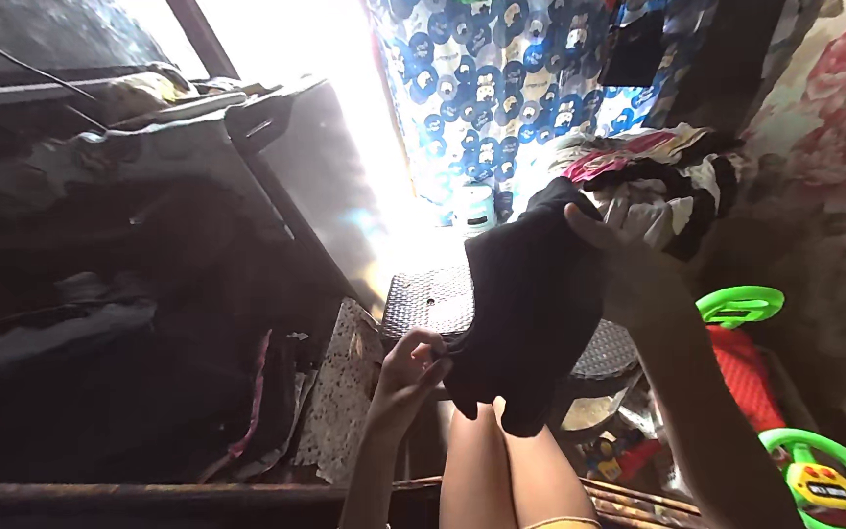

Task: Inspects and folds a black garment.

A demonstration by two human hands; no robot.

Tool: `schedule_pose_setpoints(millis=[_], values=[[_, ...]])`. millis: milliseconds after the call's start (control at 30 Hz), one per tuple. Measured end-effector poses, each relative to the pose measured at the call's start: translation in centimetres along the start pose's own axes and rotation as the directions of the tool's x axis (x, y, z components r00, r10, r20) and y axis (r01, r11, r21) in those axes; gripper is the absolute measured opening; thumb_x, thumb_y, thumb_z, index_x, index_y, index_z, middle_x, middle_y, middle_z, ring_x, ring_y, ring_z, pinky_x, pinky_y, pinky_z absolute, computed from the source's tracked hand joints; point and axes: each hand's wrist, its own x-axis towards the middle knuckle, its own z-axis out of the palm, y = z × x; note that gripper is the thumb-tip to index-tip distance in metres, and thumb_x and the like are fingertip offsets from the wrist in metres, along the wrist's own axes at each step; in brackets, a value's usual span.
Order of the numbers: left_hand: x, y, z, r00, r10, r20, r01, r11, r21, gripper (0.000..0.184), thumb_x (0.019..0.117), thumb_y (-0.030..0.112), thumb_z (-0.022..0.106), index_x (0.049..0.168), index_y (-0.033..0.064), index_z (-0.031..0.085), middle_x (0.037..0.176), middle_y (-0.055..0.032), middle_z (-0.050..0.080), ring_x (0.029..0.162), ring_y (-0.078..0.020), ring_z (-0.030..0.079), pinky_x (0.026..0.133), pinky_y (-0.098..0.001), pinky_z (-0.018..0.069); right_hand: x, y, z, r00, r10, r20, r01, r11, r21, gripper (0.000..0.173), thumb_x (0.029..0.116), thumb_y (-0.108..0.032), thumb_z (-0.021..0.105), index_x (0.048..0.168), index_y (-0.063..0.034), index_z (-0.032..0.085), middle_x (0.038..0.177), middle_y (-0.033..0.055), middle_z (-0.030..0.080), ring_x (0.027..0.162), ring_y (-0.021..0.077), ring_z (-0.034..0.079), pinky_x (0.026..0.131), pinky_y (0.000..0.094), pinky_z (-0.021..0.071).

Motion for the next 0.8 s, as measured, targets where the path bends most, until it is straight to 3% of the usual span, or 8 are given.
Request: schedule_pose_setpoints(millis=[167, 267, 367, 433, 500, 567, 633, 800], values=[[-0.2, 0.1, 2.0, 0.998, -0.014, -0.054, 0.030, 0.955, 0.295, 0.033, 0.0882, 0.012, 0.075, 0.116, -0.0028, 0.064, 0.108, -0.0017, 0.072, 0.095, -0.0058, 0.071, 0.085, -0.0257, 0.0615, -1.1, -0.2, 0.0, 0.999, -0.016, 0.047, 0.013, 0.997, 0.072, 0.036, 0.1091, -0.044, 0.039, 0.113, -0.0196, 0.065, 0.094, -0.0019, 0.072, 0.083, 0.0059, 0.071, 0.070, 0.0269, 0.0619], [-0.3, -1.1, 2.4, 0.997, 0.014, -0.081, 0.010, 0.957, 0.290, 0.018, 0.0862, 0.005, 0.075, 0.102, -0.0009, 0.068, 0.100, -0.0013, 0.074, 0.089, -0.0059, 0.071, 0.082, -0.0246, 0.0615, -1.6, -0.3, 0.5, 0.999, -0.030, 0.036, 0.028, 0.998, 0.055, 0.036, 0.1091, -0.043, 0.039, 0.113, -0.0192, 0.066, 0.095, -0.0020, 0.073, 0.083, 0.0059, 0.071, 0.070, 0.0264, 0.0621], [-0.1, -0.5, 1.9, 0.999, 0.044, -0.025, -0.035, 0.952, 0.304, 0.011, 0.0888, 0.005, 0.068, 0.097, -0.0017, 0.066, 0.114, -0.0077, 0.073, 0.104, -0.0103, 0.071, 0.090, -0.0273, 0.0604, -2.1, -0.6, 0.2, 0.998, -0.057, -0.035, 0.053, 0.993, -0.105, 0.034, 0.1092, -0.043, 0.040, 0.113, -0.0200, 0.065, 0.092, -0.0039, 0.073, 0.079, 0.0037, 0.070, 0.067, 0.0238, 0.0613], [0.0, 0.8, 1.5, 1.000, 0.018, 0.006, -0.019, 0.990, 0.141, 0.007, 0.0913, 0.009, 0.063, 0.097, 0.0077, 0.066, 0.123, -0.0030, 0.071, 0.111, -0.0086, 0.068, 0.092, -0.0260, 0.0572, -2.3, -1.0, -0.5, 0.994, -0.080, -0.077, 0.059, 0.969, -0.242, 0.032, 0.1087, -0.043, 0.041, 0.111, -0.0224, 0.065, 0.089, -0.0071, 0.072, 0.076, 0.0008, 0.069, 0.065, 0.0218, 0.0604], [0.0, 2.1, 1.2, 0.999, -0.038, 0.015, 0.040, 0.993, -0.115, 0.015, 0.0919, 0.018, 0.064, 0.102, 0.0172, 0.074, 0.121, 0.0048, 0.072, 0.105, -0.0028, 0.068, 0.088, -0.0213, 0.0560, -2.2, -1.3, -1.6, 0.995, -0.104, -0.011, 0.098, 0.963, -0.250, 0.031, 0.1084, -0.042, 0.043, 0.108, -0.0235, 0.067, 0.089, -0.0079, 0.073, 0.076, 0.0002, 0.069, 0.065, 0.0217, 0.0605], [-0.1, 3.1, 0.8, 0.998, -0.027, 0.064, 0.044, 0.959, -0.279, 0.020, 0.0907, 0.020, 0.064, 0.108, 0.0169, 0.075, 0.132, 0.0006, 0.068, 0.117, -0.0081, 0.066, 0.097, -0.0251, 0.0538, -2.1, -1.5, -2.0, 0.991, -0.124, 0.056, 0.132, 0.975, -0.176, 0.029, 0.1084, -0.040, 0.044, 0.108, -0.0224, 0.068, 0.091, -0.0061, 0.074, 0.078, 0.0018, 0.070, 0.067, 0.0224, 0.0610], [-0.2, 3.7, 0.3, 0.996, 0.020, 0.089, 0.002, 0.970, -0.241, 0.018, 0.0917, 0.023, 0.067, 0.107, 0.0172, 0.074, 0.142, -0.0040, 0.062, 0.130, -0.0158, 0.059, 0.106, -0.0304, 0.0499, -2.1, -1.6, -1.8, 0.988, -0.126, 0.095, 0.138, 0.980, -0.141, 0.030, 0.1090, -0.038, 0.043, 0.108, -0.0217, 0.068, 0.092, -0.0053, 0.074, 0.080, 0.0022, 0.071, 0.069, 0.0224, 0.0614], [-0.9, 4.2, -0.3, 0.993, 0.051, 0.102, -0.049, 0.999, -0.016, 0.013, 0.0965, 0.016, 0.067, 0.108, 0.0164, 0.063, 0.114, 0.0059, 0.067, 0.103, -0.0030, 0.064, 0.088, -0.0194, 0.0536, -1.3, -0.8, -2.3, 0.969, -0.134, 0.209, 0.138, 0.990, -0.006, 0.032, 0.1072, -0.044, 0.046, 0.114, -0.0204, 0.067, 0.098, -0.0032, 0.074, 0.086, 0.0049, 0.071, 0.072, 0.0258, 0.0624]])
